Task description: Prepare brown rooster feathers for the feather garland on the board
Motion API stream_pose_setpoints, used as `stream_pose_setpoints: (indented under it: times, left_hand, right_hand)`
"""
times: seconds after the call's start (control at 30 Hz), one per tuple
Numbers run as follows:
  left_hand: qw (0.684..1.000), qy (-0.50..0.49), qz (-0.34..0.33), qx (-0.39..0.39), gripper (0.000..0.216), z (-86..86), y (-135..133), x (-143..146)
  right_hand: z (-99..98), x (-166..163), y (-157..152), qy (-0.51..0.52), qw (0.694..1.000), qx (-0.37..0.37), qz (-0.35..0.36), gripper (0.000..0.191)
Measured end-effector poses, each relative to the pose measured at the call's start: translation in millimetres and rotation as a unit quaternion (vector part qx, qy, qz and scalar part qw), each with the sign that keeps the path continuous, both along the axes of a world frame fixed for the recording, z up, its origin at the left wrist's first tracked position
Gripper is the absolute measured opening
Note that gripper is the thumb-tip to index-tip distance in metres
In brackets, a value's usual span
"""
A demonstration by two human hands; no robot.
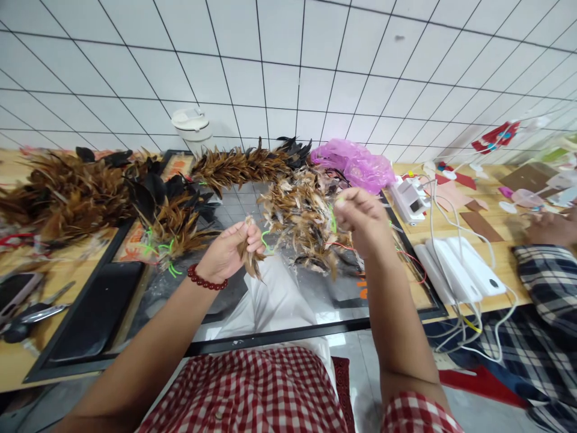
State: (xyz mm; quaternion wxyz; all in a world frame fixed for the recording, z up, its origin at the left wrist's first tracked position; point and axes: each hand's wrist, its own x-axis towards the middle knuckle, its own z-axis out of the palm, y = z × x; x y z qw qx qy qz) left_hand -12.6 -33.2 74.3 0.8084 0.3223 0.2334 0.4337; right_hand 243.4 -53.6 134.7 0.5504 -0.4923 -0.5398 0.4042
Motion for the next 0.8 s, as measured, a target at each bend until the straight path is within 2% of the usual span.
stream_pose_setpoints:
  times: [0.07, 0.2, 0.3, 0.37, 0.47, 0.57, 0.7, 0.8]
  left_hand:
    - [1.0, -0.014, 0.0, -0.001, 0.025, 2.1, 0.3, -3.1]
    - [1.0, -0.027, -0.013, 0.004, 0.024, 5.7, -3.1, -2.2]
    - [0.999, -0.04, -0.026, 0.006, 0.024, 5.6, -6.7, 2.0]
    - [0.998, -0.045, -0.037, 0.002, 0.024, 4.4, -8.3, 5.3]
    - [0.998, -0.042, -0.041, -0.002, 0.024, 1.8, -8.7, 9.6]
    - [0.999, -0.034, -0.028, -0.004, 0.024, -0.4, -7.3, 11.9]
    - [1.0, -0.022, -0.013, -0.005, 0.024, -1.8, -5.4, 9.7]
    - [1.0, -0.015, -0.005, -0.005, 0.025, -1.9, -5.0, 7.0]
  right_hand:
    - [-7.7, -19.7, -3.7, -0.064, 0.994, -0.04, 0.079, 0.025]
    - [-29.0, -61.2, -1.7, -0.095, 0.975, -0.038, 0.198, 0.041]
    - [-38.3, -72.8, 2.5, -0.15, 0.962, -0.033, 0.225, 0.028]
    - [-38.3, -69.6, 3.2, -0.201, 0.96, -0.019, 0.196, 0.019]
    - [-31.1, -55.8, -0.2, -0.244, 0.958, 0.002, 0.152, 0.02]
    - [-19.3, -36.7, -7.7, -0.238, 0.964, 0.009, 0.115, 0.022]
    - [-2.1, 3.8, -17.6, -0.207, 0.978, -0.001, -0.015, 0.023]
    - [5.5, 46.4, -19.1, -0.209, 0.969, -0.009, -0.135, 0.022]
